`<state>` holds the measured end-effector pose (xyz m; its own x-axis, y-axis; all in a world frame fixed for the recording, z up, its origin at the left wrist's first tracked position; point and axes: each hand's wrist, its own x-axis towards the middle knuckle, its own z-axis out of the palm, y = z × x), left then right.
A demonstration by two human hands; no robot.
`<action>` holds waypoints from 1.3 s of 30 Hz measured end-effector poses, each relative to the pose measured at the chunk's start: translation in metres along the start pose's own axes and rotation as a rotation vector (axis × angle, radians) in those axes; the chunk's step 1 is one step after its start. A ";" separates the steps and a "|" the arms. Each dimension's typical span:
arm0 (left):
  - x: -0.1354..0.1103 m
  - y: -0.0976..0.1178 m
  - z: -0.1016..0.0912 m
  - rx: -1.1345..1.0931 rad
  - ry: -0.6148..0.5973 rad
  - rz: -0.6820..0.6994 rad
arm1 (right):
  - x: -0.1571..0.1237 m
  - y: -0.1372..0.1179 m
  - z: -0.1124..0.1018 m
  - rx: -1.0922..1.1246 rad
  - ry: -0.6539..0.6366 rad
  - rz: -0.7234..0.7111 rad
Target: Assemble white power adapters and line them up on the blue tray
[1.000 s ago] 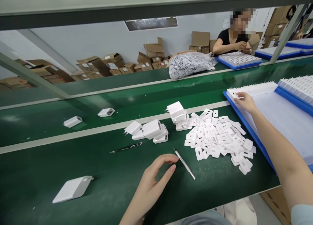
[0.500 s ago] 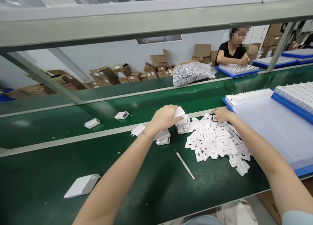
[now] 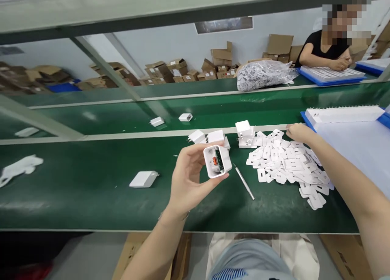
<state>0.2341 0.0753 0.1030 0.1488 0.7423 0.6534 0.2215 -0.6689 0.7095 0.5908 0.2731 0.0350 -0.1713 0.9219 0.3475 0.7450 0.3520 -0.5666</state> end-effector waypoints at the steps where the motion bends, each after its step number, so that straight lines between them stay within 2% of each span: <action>1: -0.005 0.001 -0.001 -0.014 0.011 0.004 | 0.000 -0.004 -0.003 0.002 0.010 0.019; 4: -0.014 0.002 -0.001 -0.041 0.022 0.030 | -0.007 -0.037 -0.014 0.008 0.019 0.074; 7: -0.019 0.001 0.004 -0.064 0.013 0.029 | -0.035 -0.104 -0.029 0.136 0.014 -0.001; 9: -0.022 -0.002 0.009 -0.085 0.004 0.018 | -0.062 -0.158 -0.038 0.338 -0.024 -0.195; 11: -0.024 -0.004 0.016 -0.102 -0.009 0.002 | -0.085 -0.203 -0.043 0.418 -0.111 -0.398; 12: -0.026 -0.005 0.019 -0.105 -0.016 -0.005 | -0.093 -0.219 -0.044 0.427 -0.174 -0.502; 14: -0.028 -0.006 0.024 -0.093 -0.036 -0.006 | -0.103 -0.237 -0.041 0.401 -0.314 -0.605; 17: -0.031 -0.004 0.028 -0.044 -0.076 0.028 | -0.109 -0.235 -0.033 0.354 -0.430 -0.584; 21: -0.036 -0.004 0.030 -0.028 -0.088 -0.002 | -0.109 -0.224 -0.032 0.323 -0.440 -0.544; 26: -0.042 -0.007 0.033 -0.087 -0.072 -0.051 | -0.109 -0.222 -0.038 0.289 -0.489 -0.511; 31: -0.044 -0.009 0.038 -0.081 -0.059 -0.057 | -0.113 -0.219 -0.032 0.253 -0.430 -0.481; 34: -0.044 -0.009 0.038 -0.100 -0.062 -0.060 | -0.114 -0.213 -0.025 0.283 -0.412 -0.373; 37: -0.041 -0.008 0.035 -0.078 -0.123 0.012 | -0.112 -0.206 -0.022 0.403 -0.594 -0.256; 39: -0.039 -0.007 0.032 0.022 -0.176 0.083 | -0.111 -0.202 -0.020 0.465 -0.740 -0.240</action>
<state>0.2575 0.0527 0.0640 0.3337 0.6810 0.6519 0.2219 -0.7288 0.6478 0.4726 0.0965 0.1255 -0.7787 0.6271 0.0177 0.3275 0.4304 -0.8411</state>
